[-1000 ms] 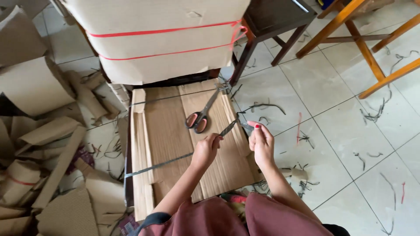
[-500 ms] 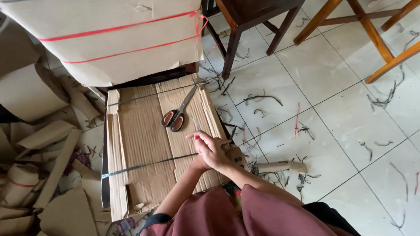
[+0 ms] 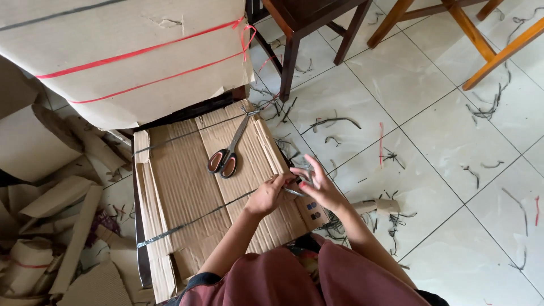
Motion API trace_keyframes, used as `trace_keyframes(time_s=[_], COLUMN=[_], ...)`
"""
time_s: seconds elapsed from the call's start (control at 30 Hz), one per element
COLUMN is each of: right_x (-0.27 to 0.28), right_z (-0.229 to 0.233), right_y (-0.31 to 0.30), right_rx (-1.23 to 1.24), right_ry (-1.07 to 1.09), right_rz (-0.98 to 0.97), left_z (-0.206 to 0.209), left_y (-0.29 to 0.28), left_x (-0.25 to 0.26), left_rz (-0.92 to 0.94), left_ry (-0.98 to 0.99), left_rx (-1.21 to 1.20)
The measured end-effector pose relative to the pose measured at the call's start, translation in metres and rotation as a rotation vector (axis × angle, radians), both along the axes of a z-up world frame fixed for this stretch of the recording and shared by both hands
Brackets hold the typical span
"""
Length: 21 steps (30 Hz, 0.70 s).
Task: Wrapping a piece of furniture in protective cardboard and securing it with plastic straps and knots.
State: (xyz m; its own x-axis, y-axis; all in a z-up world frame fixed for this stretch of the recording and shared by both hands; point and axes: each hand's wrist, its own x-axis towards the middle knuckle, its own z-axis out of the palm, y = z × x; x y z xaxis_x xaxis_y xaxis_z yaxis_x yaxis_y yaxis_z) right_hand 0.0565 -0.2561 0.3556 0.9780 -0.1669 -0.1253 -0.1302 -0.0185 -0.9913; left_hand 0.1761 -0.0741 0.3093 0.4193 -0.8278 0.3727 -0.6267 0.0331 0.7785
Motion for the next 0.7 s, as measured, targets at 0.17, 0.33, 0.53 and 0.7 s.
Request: trace_keyframes(time_s=[0.17,0.33,0.53,0.7], right_x=[0.011,0.031,0.033,0.023], right_z=[-0.036,0.011,0.018,0.021], right_y=[-0.017,-0.005,-0.014,0.005], right_rx=[0.119,-0.477,-0.700,-0.975], right_ry=[-0.168,0.069,-0.134,-0.153], right_rz=[0.044,0.126,0.078,0.180], left_z=[0.001,0.023,-0.007,-0.027], left_y=[-0.006,-0.007,-0.008,-0.014], left_x=[-0.002,-0.006,0.000,0.005], left_rz=[0.166,0.209,0.393,0.466], left_ry=[0.378,0.444,0.399,0.442], left_rx=[0.021,-0.034,-0.017,0.080])
